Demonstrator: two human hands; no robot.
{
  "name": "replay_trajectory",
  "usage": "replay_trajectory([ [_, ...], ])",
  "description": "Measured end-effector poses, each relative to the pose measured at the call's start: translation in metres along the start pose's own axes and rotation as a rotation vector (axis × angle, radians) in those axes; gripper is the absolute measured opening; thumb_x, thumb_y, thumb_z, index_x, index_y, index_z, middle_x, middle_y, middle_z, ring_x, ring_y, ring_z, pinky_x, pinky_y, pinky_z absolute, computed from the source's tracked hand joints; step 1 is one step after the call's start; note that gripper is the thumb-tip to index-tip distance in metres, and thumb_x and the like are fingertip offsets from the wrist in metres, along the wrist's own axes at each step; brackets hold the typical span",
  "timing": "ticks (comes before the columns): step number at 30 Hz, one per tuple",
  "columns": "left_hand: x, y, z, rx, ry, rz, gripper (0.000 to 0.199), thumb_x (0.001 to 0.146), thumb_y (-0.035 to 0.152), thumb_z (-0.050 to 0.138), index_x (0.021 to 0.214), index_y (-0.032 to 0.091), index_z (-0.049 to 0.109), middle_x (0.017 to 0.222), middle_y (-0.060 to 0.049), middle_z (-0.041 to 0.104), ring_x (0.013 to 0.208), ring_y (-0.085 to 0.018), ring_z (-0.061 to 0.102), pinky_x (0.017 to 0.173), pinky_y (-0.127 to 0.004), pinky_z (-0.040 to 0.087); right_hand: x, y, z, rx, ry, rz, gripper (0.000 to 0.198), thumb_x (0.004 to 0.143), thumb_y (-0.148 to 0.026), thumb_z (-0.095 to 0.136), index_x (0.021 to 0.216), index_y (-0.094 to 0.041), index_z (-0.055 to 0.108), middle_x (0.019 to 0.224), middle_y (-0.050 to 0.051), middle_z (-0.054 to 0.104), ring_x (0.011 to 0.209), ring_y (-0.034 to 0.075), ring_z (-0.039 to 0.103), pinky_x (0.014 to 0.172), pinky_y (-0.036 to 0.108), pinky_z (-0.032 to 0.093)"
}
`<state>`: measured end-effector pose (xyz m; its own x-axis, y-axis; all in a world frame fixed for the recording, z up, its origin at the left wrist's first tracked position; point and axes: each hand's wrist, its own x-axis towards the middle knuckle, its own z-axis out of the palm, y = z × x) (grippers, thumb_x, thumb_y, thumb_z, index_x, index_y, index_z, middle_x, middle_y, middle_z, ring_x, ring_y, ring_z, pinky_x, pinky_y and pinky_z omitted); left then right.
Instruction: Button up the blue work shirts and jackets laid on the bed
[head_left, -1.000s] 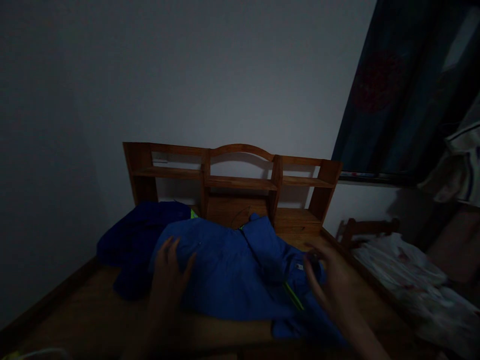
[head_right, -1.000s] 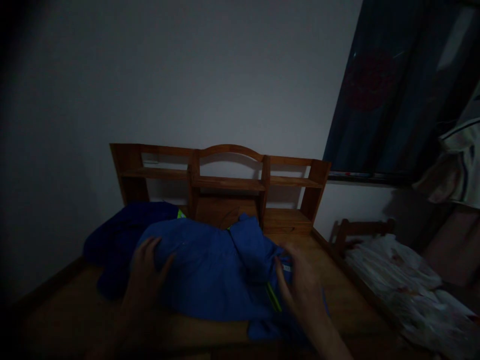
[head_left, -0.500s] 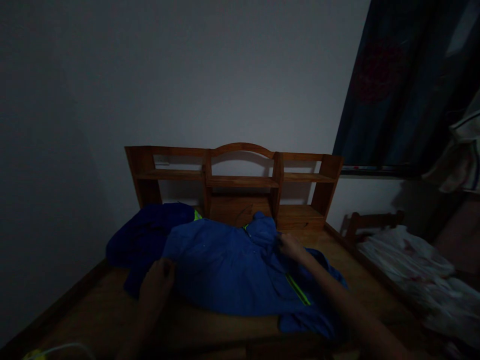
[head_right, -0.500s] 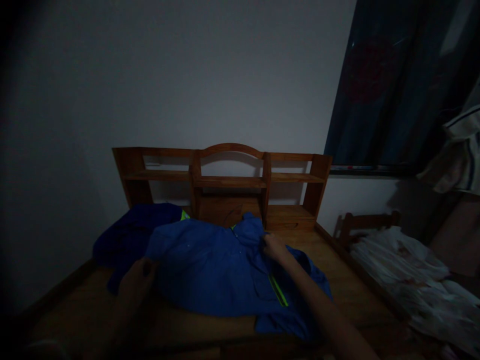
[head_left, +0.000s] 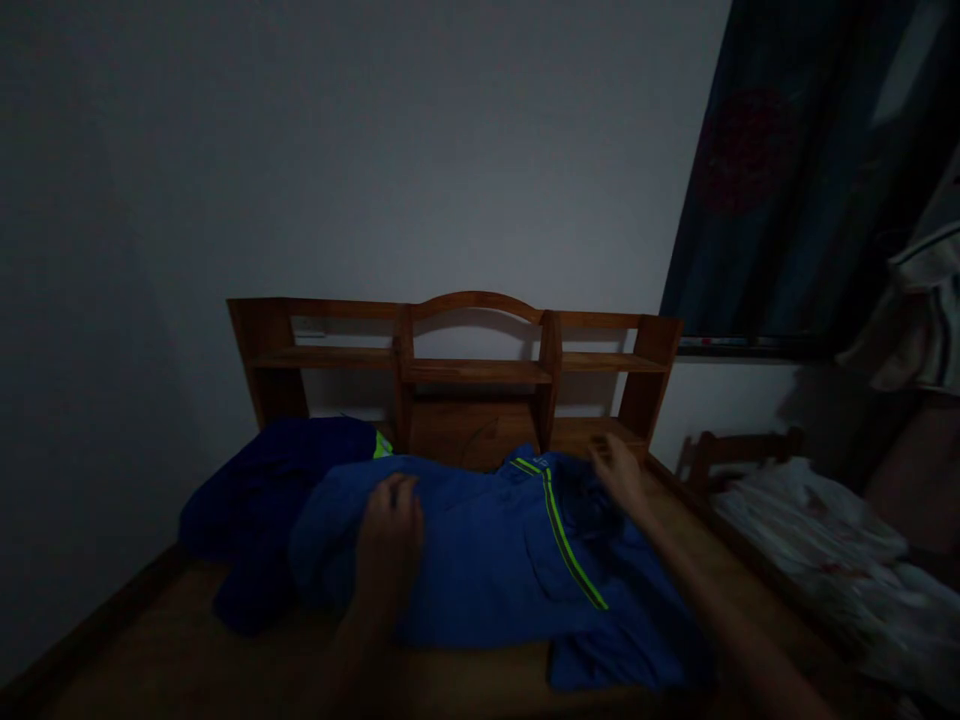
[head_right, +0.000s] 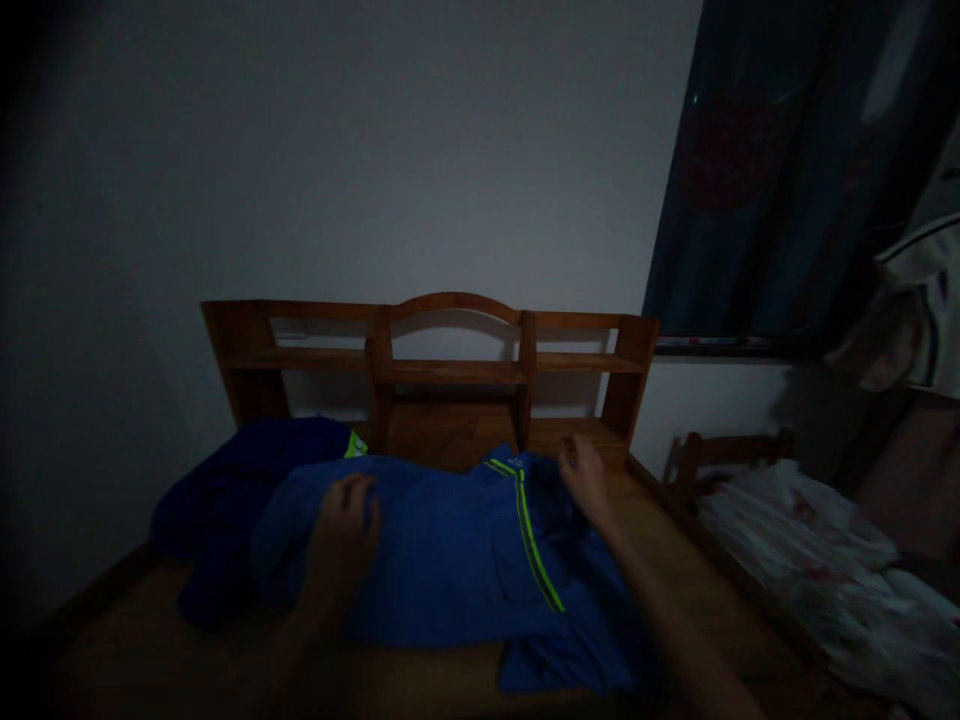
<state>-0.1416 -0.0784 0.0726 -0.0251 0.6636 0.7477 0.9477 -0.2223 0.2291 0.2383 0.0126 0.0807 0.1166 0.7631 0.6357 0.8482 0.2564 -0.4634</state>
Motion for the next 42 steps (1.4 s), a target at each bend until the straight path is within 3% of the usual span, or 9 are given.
replay_trajectory([
  [3,0.014,0.067,0.045,-0.308,-0.186,0.226,0.028,0.089,0.022,0.038,0.113,0.022,0.05,0.11,-0.008,0.052,0.105,-0.022,0.05,0.093,-0.038,0.042,-0.01,-0.007,0.028,0.121,-0.19,-0.049,0.024,0.076,-0.024,0.052,0.097,-0.02,0.061,0.098,0.006,0.063,0.091,0.019,0.058,0.087,0.03,0.043],
  [6,0.016,0.107,0.108,-0.538,-0.335,0.294,0.03,0.084,0.027,0.05,0.113,0.021,0.053,0.113,-0.008,0.053,0.108,-0.022,0.049,0.096,-0.04,0.04,-0.019,0.003,0.052,0.24,-0.311,-0.028,0.021,0.07,-0.021,0.055,0.09,-0.019,0.063,0.09,0.005,0.065,0.085,0.019,0.059,0.082,0.029,0.044],
  [9,0.009,0.113,0.161,-0.684,-0.416,0.194,0.03,0.08,0.028,0.057,0.108,0.02,0.057,0.104,-0.007,0.057,0.102,-0.021,0.053,0.091,-0.038,0.043,-0.029,0.024,0.066,0.365,-0.368,0.009,0.021,0.076,-0.026,0.048,0.088,-0.016,0.063,0.088,0.006,0.065,0.083,0.019,0.059,0.077,0.029,0.046],
  [12,0.002,0.106,0.189,-0.759,-0.43,0.09,0.022,0.077,0.028,0.059,0.097,0.02,0.063,0.089,-0.005,0.059,0.089,-0.02,0.056,0.082,-0.035,0.044,-0.033,0.041,0.07,0.46,-0.42,0.014,0.023,0.077,-0.028,0.048,0.089,-0.015,0.062,0.086,0.006,0.064,0.08,0.018,0.059,0.071,0.028,0.046],
  [18,0.003,0.103,0.192,-0.908,-0.41,-0.009,0.021,0.071,0.024,0.064,0.091,0.021,0.062,0.082,-0.002,0.058,0.077,-0.017,0.053,0.071,-0.029,0.042,-0.032,0.044,0.064,0.529,-0.55,-0.017,0.022,0.068,-0.017,0.055,0.089,-0.018,0.061,0.082,0.001,0.062,0.074,0.015,0.056,0.065,0.023,0.043],
  [24,0.007,0.108,0.181,-0.942,-0.393,0.005,0.021,0.076,0.025,0.061,0.096,0.024,0.066,0.092,-0.004,0.06,0.086,-0.019,0.055,0.077,-0.03,0.044,-0.035,0.033,0.061,0.433,-0.443,-0.03,0.011,0.074,-0.021,0.054,0.082,-0.019,0.061,0.079,0.0,0.062,0.075,0.016,0.057,0.068,0.025,0.041],
  [30,0.006,0.112,0.174,-1.014,-0.327,0.027,0.026,0.08,0.029,0.059,0.106,0.025,0.064,0.107,-0.005,0.059,0.102,-0.019,0.053,0.092,-0.032,0.041,-0.033,0.023,0.055,0.632,-0.406,-0.012,0.019,0.081,-0.033,0.055,0.09,-0.018,0.063,0.088,0.002,0.064,0.087,0.018,0.057,0.08,0.028,0.042],
  [37,0.004,0.116,0.173,-0.996,-0.317,-0.024,0.021,0.076,0.035,0.063,0.092,0.021,0.066,0.091,-0.004,0.058,0.085,-0.018,0.054,0.077,-0.029,0.043,-0.032,0.027,0.055,0.736,-0.528,0.102,0.03,0.073,-0.04,0.065,0.091,-0.017,0.065,0.088,0.002,0.063,0.084,0.018,0.056,0.077,0.028,0.042],
  [42,0.001,0.115,0.184,-1.038,-0.428,-0.1,0.024,0.071,0.039,0.067,0.083,0.019,0.066,0.077,-0.002,0.058,0.075,-0.016,0.053,0.069,-0.027,0.041,-0.033,0.028,0.061,0.754,-0.573,0.097,0.027,0.07,-0.036,0.067,0.089,-0.018,0.066,0.086,0.001,0.063,0.082,0.017,0.056,0.076,0.028,0.041],
])
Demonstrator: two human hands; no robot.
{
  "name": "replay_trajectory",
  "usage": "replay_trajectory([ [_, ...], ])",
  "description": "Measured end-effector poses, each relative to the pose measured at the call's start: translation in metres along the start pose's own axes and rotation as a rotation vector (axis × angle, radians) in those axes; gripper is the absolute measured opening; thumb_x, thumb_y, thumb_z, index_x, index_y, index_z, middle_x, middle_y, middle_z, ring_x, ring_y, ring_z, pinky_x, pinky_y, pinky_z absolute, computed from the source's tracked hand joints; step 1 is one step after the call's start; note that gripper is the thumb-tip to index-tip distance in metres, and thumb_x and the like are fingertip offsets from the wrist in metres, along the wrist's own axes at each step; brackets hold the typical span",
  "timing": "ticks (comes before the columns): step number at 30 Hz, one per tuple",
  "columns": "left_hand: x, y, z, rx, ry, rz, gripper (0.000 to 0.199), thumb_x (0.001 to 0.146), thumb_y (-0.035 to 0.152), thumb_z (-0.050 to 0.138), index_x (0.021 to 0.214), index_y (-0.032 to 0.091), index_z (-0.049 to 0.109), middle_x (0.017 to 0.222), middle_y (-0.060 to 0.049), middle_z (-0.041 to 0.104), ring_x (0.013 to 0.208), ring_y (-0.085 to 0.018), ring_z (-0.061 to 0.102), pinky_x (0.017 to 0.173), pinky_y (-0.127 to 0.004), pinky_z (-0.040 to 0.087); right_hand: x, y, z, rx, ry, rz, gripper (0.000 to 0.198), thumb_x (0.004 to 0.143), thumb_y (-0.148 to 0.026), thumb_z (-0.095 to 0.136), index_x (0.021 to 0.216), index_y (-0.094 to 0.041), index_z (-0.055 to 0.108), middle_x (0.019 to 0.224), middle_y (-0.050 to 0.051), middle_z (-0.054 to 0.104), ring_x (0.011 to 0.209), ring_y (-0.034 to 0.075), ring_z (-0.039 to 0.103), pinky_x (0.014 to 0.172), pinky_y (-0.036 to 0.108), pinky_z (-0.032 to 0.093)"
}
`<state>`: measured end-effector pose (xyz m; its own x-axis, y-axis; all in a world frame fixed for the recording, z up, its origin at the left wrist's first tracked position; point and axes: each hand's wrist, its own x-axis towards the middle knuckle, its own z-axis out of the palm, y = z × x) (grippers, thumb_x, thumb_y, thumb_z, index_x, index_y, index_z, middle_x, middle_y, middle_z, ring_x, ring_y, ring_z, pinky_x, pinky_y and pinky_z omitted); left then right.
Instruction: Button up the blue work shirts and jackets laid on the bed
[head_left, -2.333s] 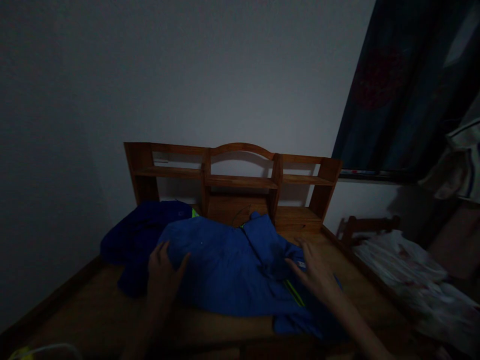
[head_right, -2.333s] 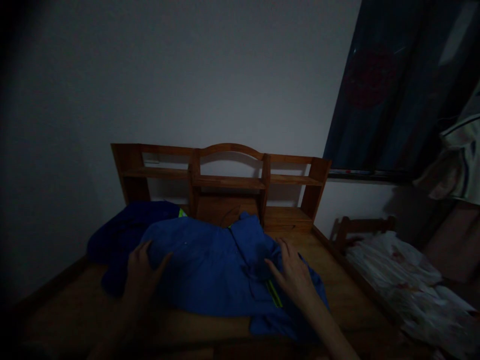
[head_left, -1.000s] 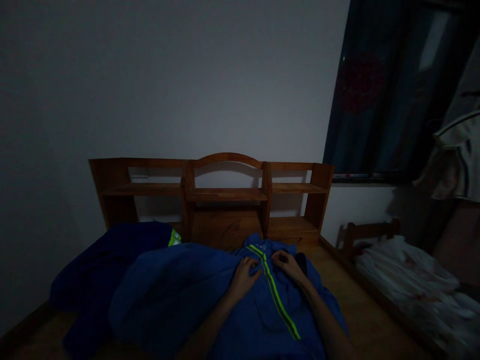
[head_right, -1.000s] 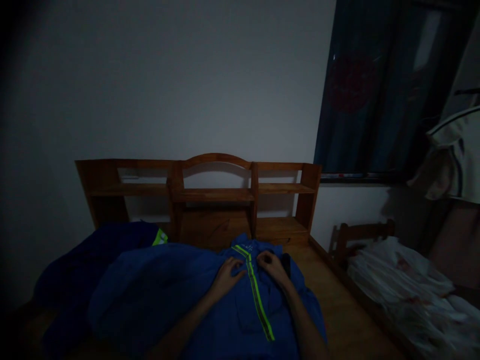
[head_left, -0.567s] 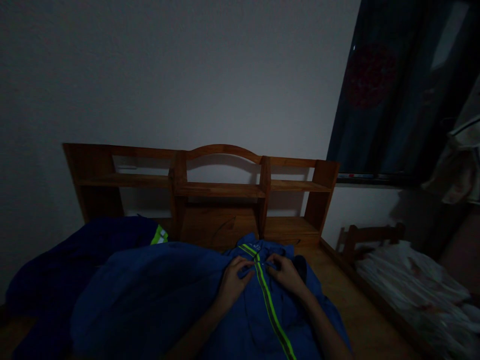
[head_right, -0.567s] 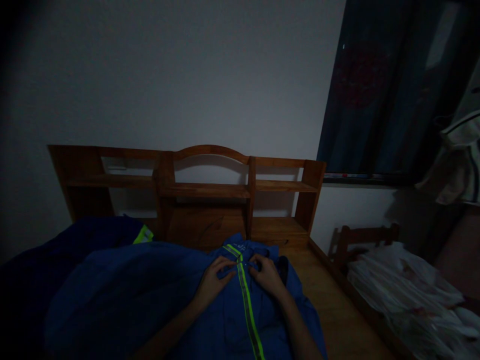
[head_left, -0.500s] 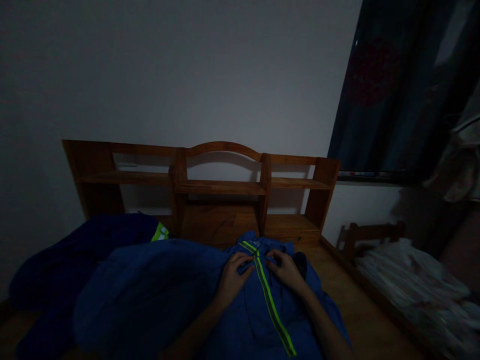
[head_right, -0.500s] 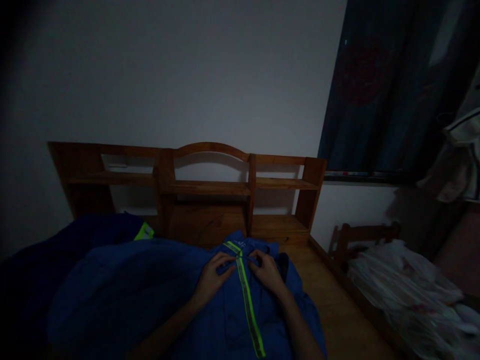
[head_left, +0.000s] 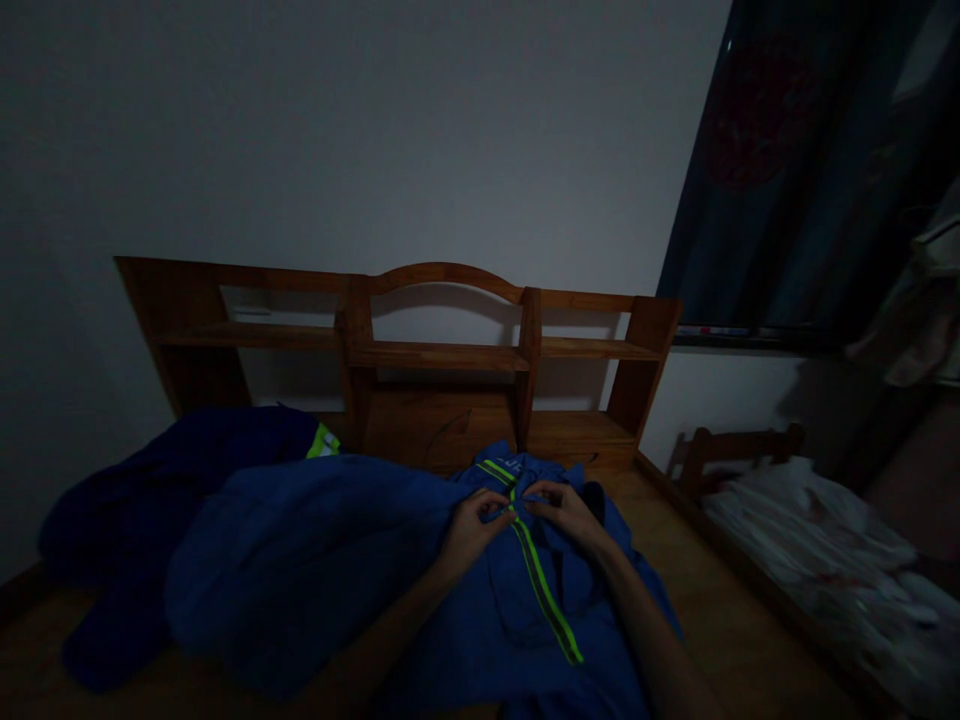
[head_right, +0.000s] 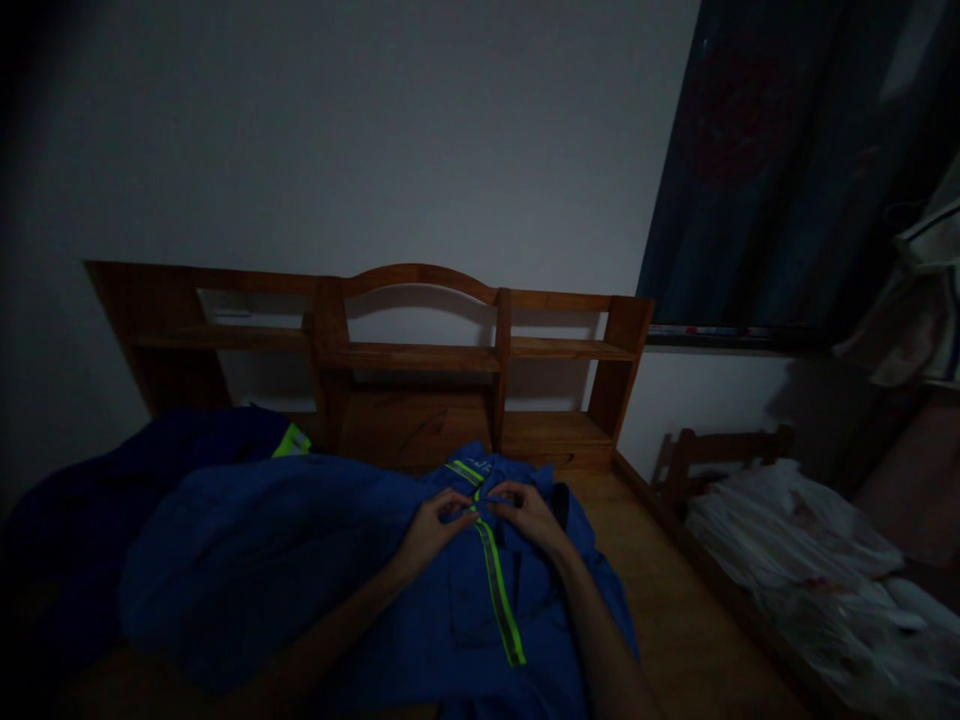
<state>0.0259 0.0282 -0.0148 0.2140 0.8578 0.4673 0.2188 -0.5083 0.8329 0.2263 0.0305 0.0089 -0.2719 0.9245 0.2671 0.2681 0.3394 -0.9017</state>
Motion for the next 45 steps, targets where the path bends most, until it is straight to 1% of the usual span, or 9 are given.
replay_trajectory([
  [5,0.002,-0.004,0.001,-0.136,-0.095,-0.106,0.031,0.07,0.044,0.067,0.085,0.017,0.069,0.084,-0.004,0.066,0.081,-0.019,0.058,0.076,-0.028,0.042,-0.003,-0.005,0.001,0.025,-0.024,0.001,0.026,0.072,-0.036,0.066,0.09,-0.018,0.066,0.084,0.001,0.063,0.08,0.016,0.056,0.074,0.027,0.041],
  [9,0.002,-0.004,-0.002,-0.248,-0.17,-0.164,0.035,0.069,0.045,0.069,0.088,0.016,0.07,0.091,-0.007,0.069,0.088,-0.021,0.06,0.08,-0.029,0.044,-0.005,-0.011,0.001,0.065,-0.065,0.022,0.028,0.071,-0.036,0.068,0.091,-0.017,0.065,0.084,0.001,0.063,0.08,0.016,0.056,0.074,0.026,0.042],
  [15,0.001,-0.004,-0.006,-0.273,-0.22,-0.182,0.037,0.067,0.046,0.07,0.088,0.015,0.069,0.089,-0.005,0.069,0.086,-0.02,0.061,0.078,-0.028,0.045,-0.007,-0.007,0.001,0.085,-0.138,0.032,0.036,0.067,-0.042,0.072,0.092,-0.016,0.065,0.092,0.002,0.064,0.086,0.017,0.058,0.081,0.028,0.043],
  [20,0.002,-0.003,-0.008,-0.371,-0.293,-0.287,0.038,0.066,0.046,0.07,0.088,0.015,0.069,0.086,-0.004,0.069,0.08,-0.018,0.061,0.075,-0.028,0.045,-0.007,-0.006,0.002,0.083,-0.147,0.006,0.036,0.068,-0.044,0.071,0.091,-0.017,0.064,0.091,0.002,0.064,0.089,0.018,0.057,0.083,0.029,0.043],
  [23,0.002,-0.003,-0.008,-0.42,-0.279,-0.328,0.039,0.065,0.045,0.071,0.089,0.014,0.069,0.085,-0.005,0.069,0.078,-0.018,0.061,0.074,-0.028,0.046,-0.007,-0.007,0.002,0.051,-0.126,-0.026,0.034,0.069,-0.042,0.07,0.092,-0.018,0.064,0.091,0.002,0.063,0.09,0.018,0.057,0.084,0.029,0.042],
  [26,0.001,-0.004,-0.006,-0.43,-0.261,-0.325,0.039,0.064,0.043,0.073,0.09,0.014,0.069,0.088,-0.005,0.069,0.082,-0.018,0.061,0.076,-0.028,0.046,-0.007,-0.009,0.003,0.021,-0.099,-0.052,0.031,0.07,-0.04,0.07,0.092,-0.018,0.065,0.091,0.002,0.063,0.09,0.018,0.057,0.084,0.029,0.042],
  [32,-0.002,-0.003,-0.005,-0.438,-0.227,-0.345,0.038,0.063,0.042,0.074,0.089,0.015,0.068,0.086,-0.004,0.069,0.079,-0.018,0.062,0.075,-0.028,0.047,-0.009,-0.012,0.004,0.022,-0.124,-0.08,0.03,0.072,-0.039,0.068,0.093,-0.018,0.065,0.093,0.002,0.064,0.091,0.018,0.057,0.086,0.031,0.042],
  [38,-0.001,-0.001,-0.006,-0.368,-0.244,-0.315,0.038,0.066,0.041,0.073,0.092,0.014,0.069,0.091,-0.006,0.069,0.084,-0.02,0.062,0.08,-0.029,0.046,-0.009,-0.01,0.004,0.02,-0.093,-0.06,0.03,0.07,-0.038,0.07,0.091,-0.017,0.065,0.09,0.002,0.063,0.089,0.017,0.057,0.083,0.029,0.042],
  [45,-0.002,0.006,-0.011,-0.322,-0.284,-0.305,0.037,0.068,0.043,0.07,0.093,0.014,0.068,0.09,-0.005,0.068,0.084,-0.019,0.061,0.078,-0.027,0.046,-0.009,-0.01,0.006,0.041,-0.105,-0.032,0.031,0.069,-0.037,0.071,0.092,-0.017,0.065,0.086,0.001,0.063,0.082,0.016,0.057,0.077,0.027,0.043],
])
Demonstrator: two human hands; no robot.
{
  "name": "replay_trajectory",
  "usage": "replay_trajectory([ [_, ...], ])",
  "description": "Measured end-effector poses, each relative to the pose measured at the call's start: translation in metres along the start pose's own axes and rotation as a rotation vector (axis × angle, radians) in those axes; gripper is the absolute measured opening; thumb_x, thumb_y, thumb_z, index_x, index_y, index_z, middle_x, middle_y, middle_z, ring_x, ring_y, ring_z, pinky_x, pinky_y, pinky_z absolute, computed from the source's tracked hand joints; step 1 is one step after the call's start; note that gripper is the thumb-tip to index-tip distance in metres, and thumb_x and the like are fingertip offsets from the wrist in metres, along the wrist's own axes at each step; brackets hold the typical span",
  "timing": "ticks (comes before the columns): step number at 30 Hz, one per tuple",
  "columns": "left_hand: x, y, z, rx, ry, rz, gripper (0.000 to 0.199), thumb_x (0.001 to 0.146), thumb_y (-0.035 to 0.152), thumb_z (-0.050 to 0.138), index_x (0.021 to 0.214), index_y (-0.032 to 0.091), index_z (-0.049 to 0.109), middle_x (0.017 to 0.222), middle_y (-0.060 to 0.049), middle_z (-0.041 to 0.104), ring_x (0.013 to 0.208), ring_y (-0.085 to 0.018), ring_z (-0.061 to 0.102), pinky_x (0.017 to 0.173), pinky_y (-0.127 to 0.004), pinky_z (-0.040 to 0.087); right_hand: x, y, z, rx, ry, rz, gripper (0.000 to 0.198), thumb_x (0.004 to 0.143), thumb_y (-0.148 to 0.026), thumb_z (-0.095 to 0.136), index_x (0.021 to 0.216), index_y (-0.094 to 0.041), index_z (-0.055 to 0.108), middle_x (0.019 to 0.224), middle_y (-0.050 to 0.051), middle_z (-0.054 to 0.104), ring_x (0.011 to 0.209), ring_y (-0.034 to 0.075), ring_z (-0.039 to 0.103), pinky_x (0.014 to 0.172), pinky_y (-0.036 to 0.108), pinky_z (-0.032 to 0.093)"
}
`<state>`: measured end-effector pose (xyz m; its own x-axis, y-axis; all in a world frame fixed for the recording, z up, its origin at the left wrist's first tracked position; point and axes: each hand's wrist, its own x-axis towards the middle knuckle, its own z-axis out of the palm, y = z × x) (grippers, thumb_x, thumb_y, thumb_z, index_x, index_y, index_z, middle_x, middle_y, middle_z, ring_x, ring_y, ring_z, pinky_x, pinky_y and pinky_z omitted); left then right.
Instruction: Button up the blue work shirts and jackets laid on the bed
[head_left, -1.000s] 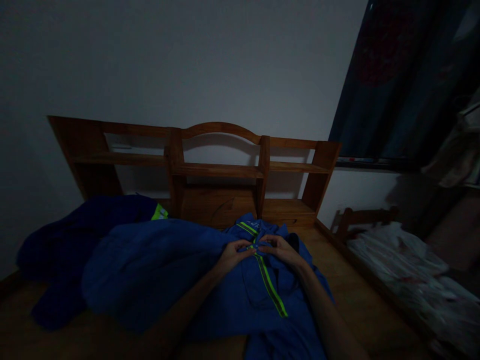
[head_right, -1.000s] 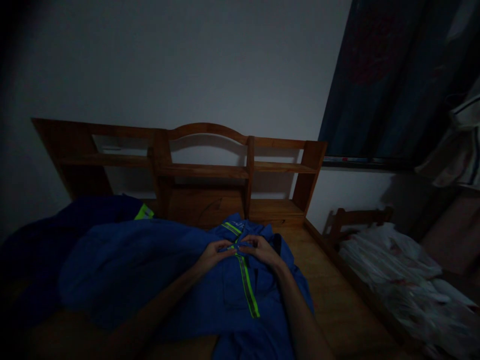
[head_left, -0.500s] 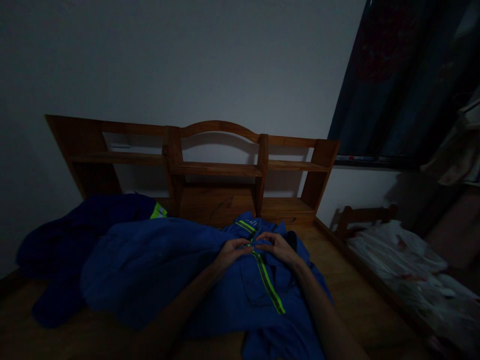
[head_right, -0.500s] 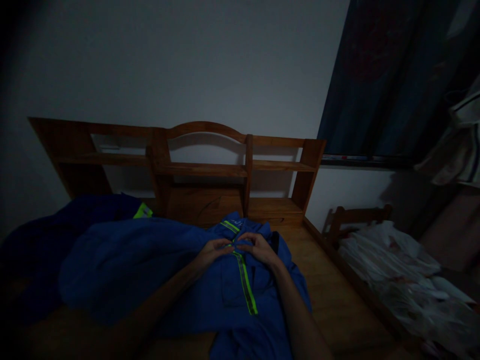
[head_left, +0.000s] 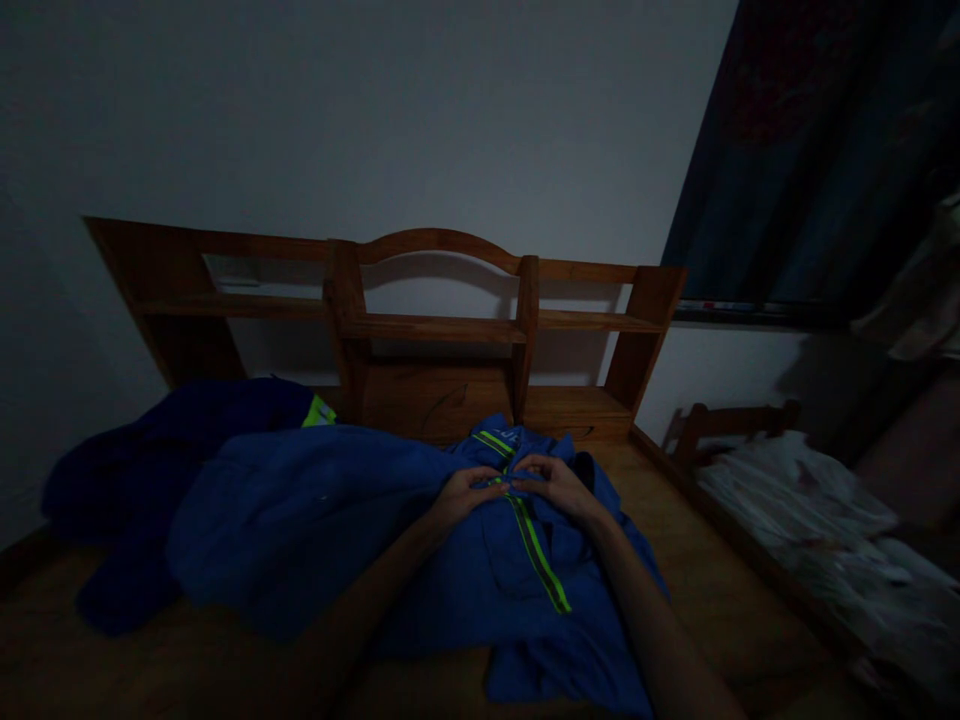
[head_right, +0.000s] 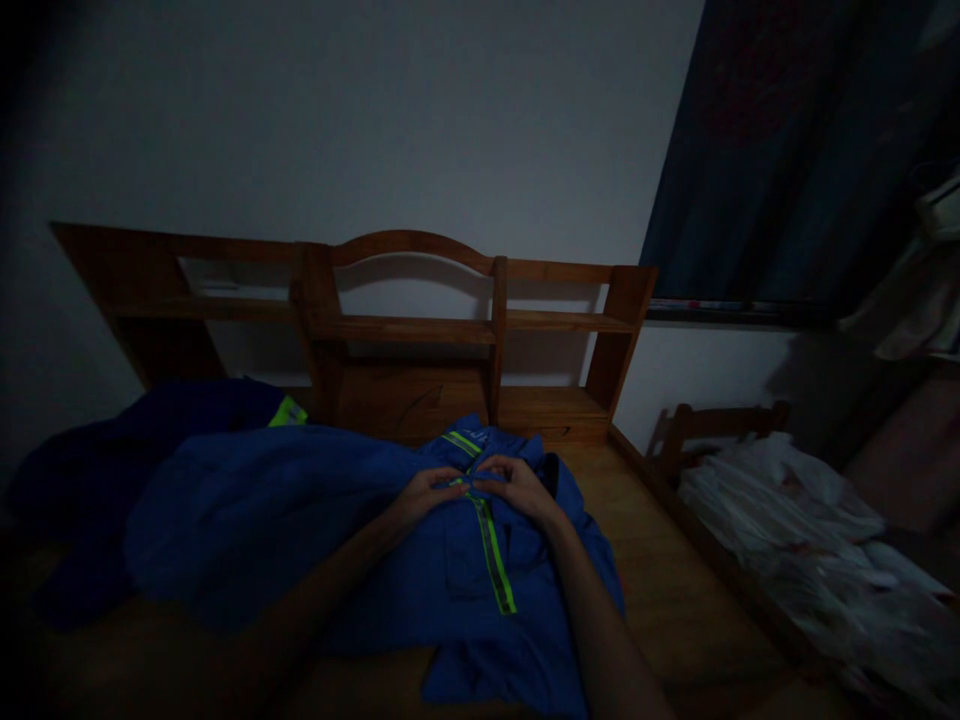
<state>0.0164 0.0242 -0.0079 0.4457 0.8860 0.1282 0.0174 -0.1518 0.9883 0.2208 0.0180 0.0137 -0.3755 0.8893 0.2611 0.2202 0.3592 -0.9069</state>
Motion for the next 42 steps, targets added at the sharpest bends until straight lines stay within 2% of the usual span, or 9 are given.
replay_trajectory([
  [7,0.004,-0.011,0.002,0.031,0.056,0.044,0.035,0.07,0.042,0.068,0.092,0.016,0.067,0.091,-0.004,0.067,0.086,-0.019,0.06,0.077,-0.026,0.045,0.0,0.005,0.003,0.024,0.034,0.027,0.028,0.068,-0.036,0.071,0.088,-0.016,0.066,0.085,0.001,0.064,0.08,0.015,0.058,0.074,0.025,0.043],
  [13,0.011,-0.027,0.006,0.077,0.185,0.086,0.03,0.067,0.033,0.07,0.089,0.013,0.065,0.09,-0.006,0.067,0.087,-0.02,0.06,0.078,-0.028,0.045,0.003,0.011,0.003,0.0,0.069,0.04,0.03,0.067,-0.039,0.073,0.085,-0.016,0.066,0.084,0.002,0.066,0.079,0.015,0.059,0.074,0.026,0.044],
  [21,0.01,-0.029,0.008,0.166,0.286,0.173,0.025,0.068,0.033,0.067,0.085,0.015,0.067,0.082,-0.003,0.066,0.081,-0.017,0.059,0.075,-0.026,0.044,0.003,0.011,0.007,-0.021,0.076,0.032,0.034,0.063,-0.04,0.075,0.084,-0.015,0.067,0.083,0.002,0.065,0.079,0.015,0.058,0.072,0.025,0.043],
  [25,0.009,-0.027,0.007,0.185,0.291,0.187,0.03,0.072,0.04,0.064,0.09,0.015,0.068,0.078,-0.002,0.064,0.074,-0.015,0.056,0.067,-0.024,0.041,0.004,0.013,0.008,-0.079,0.138,-0.007,0.031,0.065,-0.04,0.073,0.083,-0.016,0.064,0.073,-0.002,0.058,0.069,0.011,0.052,0.064,0.021,0.039],
  [29,0.005,-0.022,0.008,0.166,0.244,0.195,0.033,0.077,0.042,0.059,0.097,0.016,0.067,0.067,0.002,0.056,0.063,-0.011,0.049,0.057,-0.021,0.035,0.004,0.012,0.008,-0.161,0.206,-0.04,0.027,0.069,-0.039,0.07,0.081,-0.016,0.061,0.068,-0.004,0.05,0.063,0.01,0.045,0.059,0.02,0.035],
  [32,0.002,-0.016,0.008,0.192,0.214,0.219,0.031,0.08,0.04,0.057,0.098,0.017,0.066,0.068,0.001,0.055,0.063,-0.012,0.049,0.058,-0.022,0.036,0.003,0.011,0.007,-0.197,0.224,-0.057,0.026,0.072,-0.039,0.067,0.081,-0.017,0.059,0.066,-0.005,0.046,0.061,0.01,0.043,0.057,0.019,0.034],
  [37,-0.005,-0.005,0.014,0.473,0.211,0.352,0.025,0.085,0.034,0.051,0.102,0.02,0.062,0.084,-0.002,0.055,0.077,-0.015,0.053,0.07,-0.025,0.042,0.001,0.011,0.008,-0.24,0.239,-0.078,0.019,0.076,-0.033,0.059,0.086,-0.018,0.055,0.063,-0.005,0.044,0.054,0.009,0.039,0.052,0.019,0.03],
  [39,-0.007,0.002,0.018,0.647,0.215,0.397,0.025,0.084,0.029,0.051,0.107,0.021,0.057,0.092,-0.004,0.054,0.085,-0.017,0.054,0.077,-0.028,0.044,0.001,0.012,0.006,-0.296,0.303,-0.104,0.015,0.077,-0.029,0.055,0.089,-0.019,0.055,0.062,-0.005,0.045,0.052,0.01,0.039,0.051,0.019,0.03],
  [42,-0.01,0.014,0.019,0.899,0.236,0.425,0.028,0.083,0.025,0.052,0.11,0.02,0.051,0.107,-0.007,0.052,0.098,-0.02,0.052,0.087,-0.033,0.042,-0.001,0.011,0.0,-0.408,0.468,-0.098,0.015,0.075,-0.023,0.052,0.09,-0.02,0.054,0.059,-0.006,0.045,0.05,0.011,0.04,0.049,0.02,0.028],
])
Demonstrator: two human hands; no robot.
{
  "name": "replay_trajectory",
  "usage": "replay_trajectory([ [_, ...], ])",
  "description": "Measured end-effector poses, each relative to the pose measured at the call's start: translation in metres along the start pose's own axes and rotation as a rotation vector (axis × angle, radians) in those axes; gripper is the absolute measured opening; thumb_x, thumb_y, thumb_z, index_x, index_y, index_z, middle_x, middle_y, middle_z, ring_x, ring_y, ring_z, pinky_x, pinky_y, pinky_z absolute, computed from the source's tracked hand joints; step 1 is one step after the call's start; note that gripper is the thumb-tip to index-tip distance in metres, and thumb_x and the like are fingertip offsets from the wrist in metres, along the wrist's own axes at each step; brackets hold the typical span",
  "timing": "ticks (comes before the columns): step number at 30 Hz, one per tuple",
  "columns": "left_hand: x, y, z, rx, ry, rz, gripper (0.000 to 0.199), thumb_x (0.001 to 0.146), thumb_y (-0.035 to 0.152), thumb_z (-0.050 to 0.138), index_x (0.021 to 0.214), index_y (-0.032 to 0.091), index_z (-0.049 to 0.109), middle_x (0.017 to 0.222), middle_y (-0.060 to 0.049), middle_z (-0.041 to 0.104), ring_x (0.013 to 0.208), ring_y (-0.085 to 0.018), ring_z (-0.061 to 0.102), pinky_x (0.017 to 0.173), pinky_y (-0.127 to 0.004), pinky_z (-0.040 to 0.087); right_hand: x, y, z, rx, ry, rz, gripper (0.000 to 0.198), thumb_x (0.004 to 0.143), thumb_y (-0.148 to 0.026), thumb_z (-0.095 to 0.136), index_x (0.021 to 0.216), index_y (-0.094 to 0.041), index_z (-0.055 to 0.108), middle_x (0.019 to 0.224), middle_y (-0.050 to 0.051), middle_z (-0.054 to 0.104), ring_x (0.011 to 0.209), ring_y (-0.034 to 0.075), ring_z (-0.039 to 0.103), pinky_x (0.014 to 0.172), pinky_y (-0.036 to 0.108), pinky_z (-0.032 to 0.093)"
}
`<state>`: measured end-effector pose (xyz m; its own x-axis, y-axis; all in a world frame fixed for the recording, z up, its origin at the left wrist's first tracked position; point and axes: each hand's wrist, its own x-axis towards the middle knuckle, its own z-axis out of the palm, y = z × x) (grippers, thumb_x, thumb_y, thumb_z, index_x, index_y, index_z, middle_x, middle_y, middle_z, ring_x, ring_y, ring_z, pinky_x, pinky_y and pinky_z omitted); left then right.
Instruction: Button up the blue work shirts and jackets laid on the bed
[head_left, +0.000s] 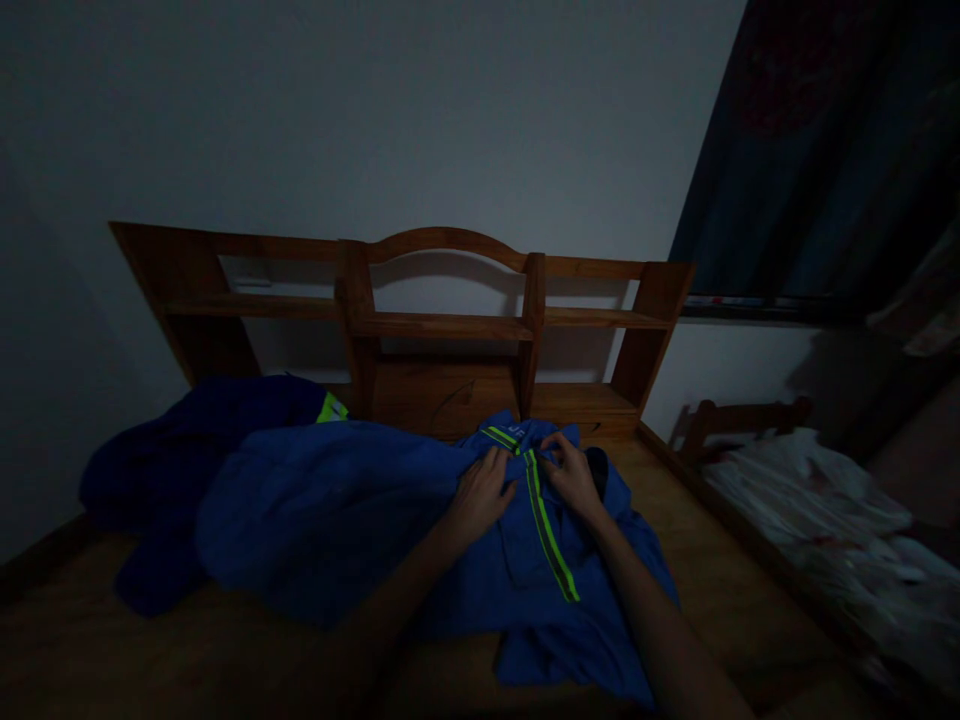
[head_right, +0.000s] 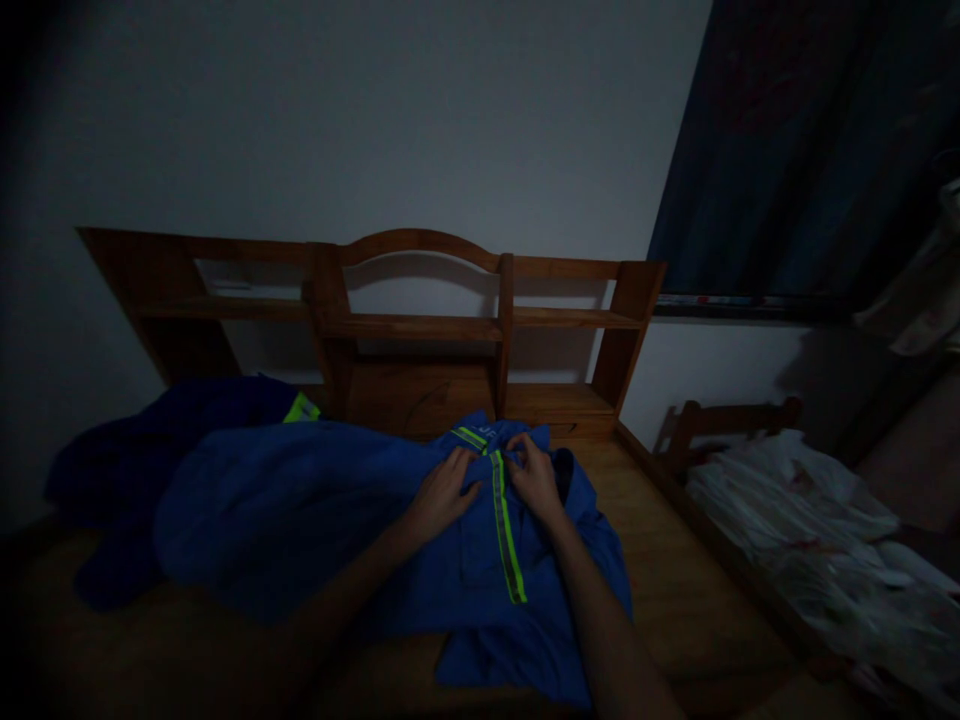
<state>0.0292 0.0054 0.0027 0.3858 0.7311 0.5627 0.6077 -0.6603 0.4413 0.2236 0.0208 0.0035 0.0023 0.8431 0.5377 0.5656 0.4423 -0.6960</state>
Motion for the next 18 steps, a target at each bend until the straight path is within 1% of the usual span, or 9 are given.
replay_trajectory([
  [2,0.002,0.0,-0.008,0.097,0.014,-0.009,0.027,0.082,0.026,0.054,0.108,0.02,0.051,0.108,-0.007,0.051,0.098,-0.022,0.052,0.086,-0.034,0.042,0.001,0.002,-0.006,-0.078,0.1,0.035,0.017,0.073,-0.021,0.05,0.09,-0.02,0.055,0.055,-0.006,0.044,0.047,0.011,0.04,0.048,0.021,0.026],
  [4,0.002,-0.004,-0.015,0.08,0.033,-0.036,0.029,0.078,0.031,0.06,0.104,0.02,0.052,0.104,-0.007,0.052,0.095,-0.022,0.053,0.083,-0.033,0.042,0.001,0.005,-0.013,-0.14,0.163,0.067,0.019,0.073,-0.021,0.049,0.092,-0.02,0.055,0.054,-0.006,0.044,0.046,0.012,0.04,0.047,0.022,0.026],
  [7,-0.003,-0.015,-0.019,-0.103,0.077,-0.111,0.03,0.073,0.042,0.065,0.091,0.02,0.056,0.092,-0.003,0.055,0.085,-0.019,0.054,0.075,-0.03,0.043,0.002,0.005,-0.018,-0.222,0.202,0.085,0.027,0.074,-0.023,0.051,0.1,-0.02,0.055,0.061,-0.004,0.051,0.052,0.014,0.047,0.053,0.024,0.034],
  [9,-0.008,-0.022,-0.016,-0.238,0.116,-0.162,0.026,0.074,0.044,0.063,0.083,0.02,0.058,0.082,-0.001,0.056,0.078,-0.017,0.054,0.072,-0.028,0.043,0.002,0.0,-0.018,-0.239,0.201,0.02,0.035,0.073,-0.021,0.051,0.108,-0.02,0.054,0.08,0.002,0.058,0.071,0.018,0.055,0.067,0.028,0.042],
  [11,-0.013,-0.025,-0.013,-0.317,0.124,-0.183,0.023,0.076,0.042,0.062,0.079,0.02,0.059,0.078,-0.001,0.057,0.075,-0.016,0.053,0.069,-0.027,0.041,0.001,-0.009,-0.014,-0.213,0.157,-0.105,0.042,0.074,-0.018,0.051,0.116,-0.021,0.052,0.106,0.006,0.057,0.098,0.021,0.053,0.087,0.035,0.041],
  [13,-0.015,-0.025,-0.012,-0.302,0.111,-0.183,0.021,0.075,0.04,0.063,0.077,0.02,0.06,0.077,0.0,0.059,0.073,-0.016,0.053,0.069,-0.027,0.04,-0.001,-0.02,-0.007,-0.176,0.059,-0.23,0.048,0.076,-0.017,0.051,0.124,-0.023,0.048,0.124,0.007,0.05,0.116,0.022,0.044,0.1,0.038,0.034],
  [15,-0.016,-0.02,-0.014,-0.225,0.13,-0.181,0.019,0.077,0.039,0.062,0.077,0.02,0.059,0.077,0.0,0.06,0.076,-0.016,0.053,0.073,-0.029,0.038,-0.006,-0.033,0.001,-0.162,-0.05,-0.321,0.049,0.079,-0.019,0.052,0.128,-0.025,0.046,0.128,0.005,0.049,0.121,0.021,0.041,0.106,0.04,0.026],
  [17,-0.017,-0.013,-0.018,-0.15,0.192,-0.179,0.017,0.083,0.037,0.056,0.079,0.02,0.057,0.081,0.0,0.061,0.081,-0.017,0.054,0.079,-0.03,0.035,-0.012,-0.043,0.009,-0.161,-0.128,-0.371,0.047,0.081,-0.022,0.055,0.128,-0.026,0.047,0.124,0.005,0.053,0.118,0.021,0.044,0.11,0.042,0.02],
  [18,-0.018,-0.008,-0.02,-0.127,0.217,-0.174,0.017,0.086,0.036,0.052,0.082,0.021,0.055,0.083,0.0,0.061,0.083,-0.017,0.053,0.081,-0.03,0.035,-0.014,-0.047,0.012,-0.159,-0.154,-0.38,0.044,0.082,-0.024,0.056,0.125,-0.026,0.049,0.119,0.005,0.055,0.115,0.021,0.046,0.11,0.043,0.019],
])
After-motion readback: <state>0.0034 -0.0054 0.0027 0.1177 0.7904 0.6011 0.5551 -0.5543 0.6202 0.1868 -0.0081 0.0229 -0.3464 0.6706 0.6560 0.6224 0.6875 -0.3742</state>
